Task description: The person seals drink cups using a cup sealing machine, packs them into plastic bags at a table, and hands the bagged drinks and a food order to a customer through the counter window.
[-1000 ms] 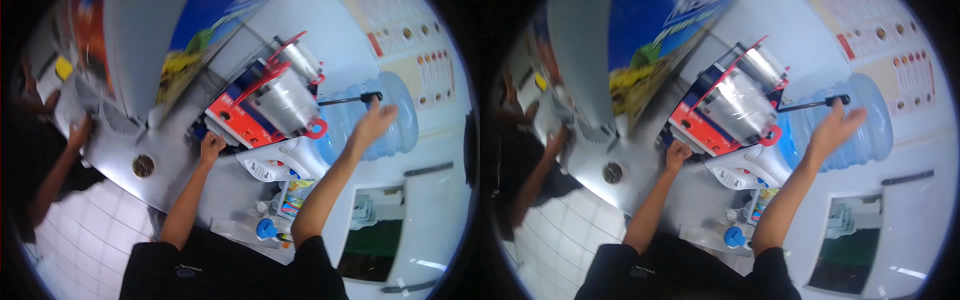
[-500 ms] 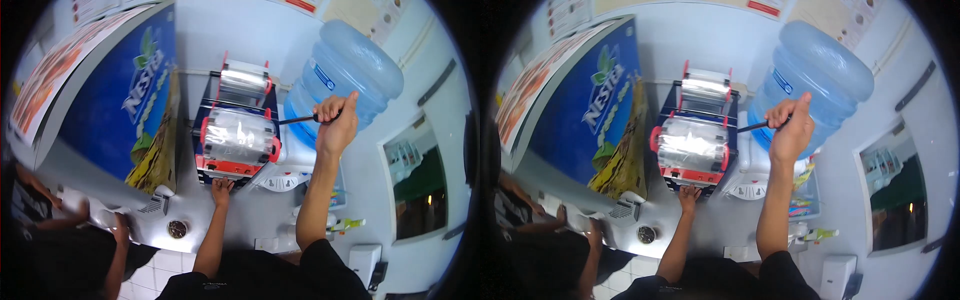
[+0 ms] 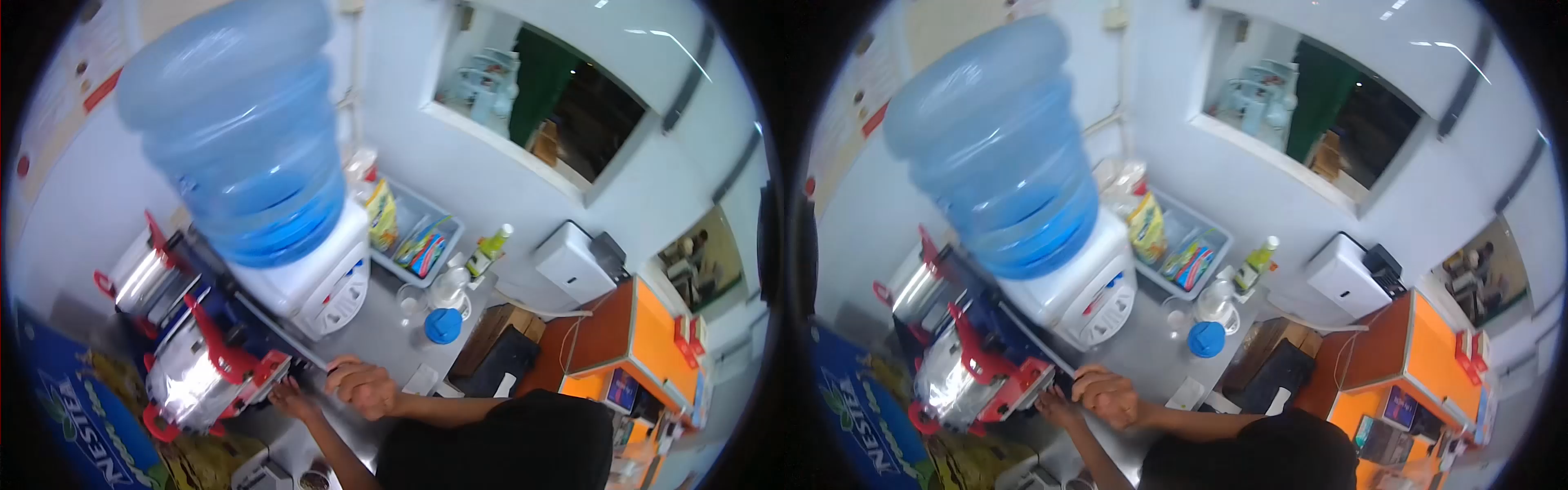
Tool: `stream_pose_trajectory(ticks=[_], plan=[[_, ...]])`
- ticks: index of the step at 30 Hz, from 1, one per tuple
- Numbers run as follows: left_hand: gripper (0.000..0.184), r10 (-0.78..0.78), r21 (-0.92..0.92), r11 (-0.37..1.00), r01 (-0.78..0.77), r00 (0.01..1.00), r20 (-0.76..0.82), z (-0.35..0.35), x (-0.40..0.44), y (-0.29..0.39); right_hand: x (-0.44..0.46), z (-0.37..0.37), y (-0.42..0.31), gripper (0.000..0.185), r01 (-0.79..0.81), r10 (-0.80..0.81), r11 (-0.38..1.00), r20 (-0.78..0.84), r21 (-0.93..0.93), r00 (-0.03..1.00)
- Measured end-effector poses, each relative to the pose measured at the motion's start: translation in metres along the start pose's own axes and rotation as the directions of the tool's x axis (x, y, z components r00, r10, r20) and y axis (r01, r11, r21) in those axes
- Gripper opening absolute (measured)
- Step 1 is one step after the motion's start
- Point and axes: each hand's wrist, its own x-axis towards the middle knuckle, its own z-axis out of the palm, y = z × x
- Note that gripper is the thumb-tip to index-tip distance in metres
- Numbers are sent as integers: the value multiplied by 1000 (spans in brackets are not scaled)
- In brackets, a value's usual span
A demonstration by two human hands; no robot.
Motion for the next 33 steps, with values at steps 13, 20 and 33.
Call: stream_pose_trajectory(ticks=[13, 20, 33], plan=[[33, 33, -62, 998, -33, 999, 11, 0, 6, 1, 0, 6, -9, 60, 34, -40, 996, -79, -78, 996], [33, 0, -79, 997, -3, 999, -36, 9, 3, 7, 33, 8, -13, 46, 169, -174, 982, -66, -82, 982], [31, 39, -212, 977, -27, 998, 51, -15, 31, -26, 357, 124, 17, 102, 183, 86, 89, 190, -979, 978]])
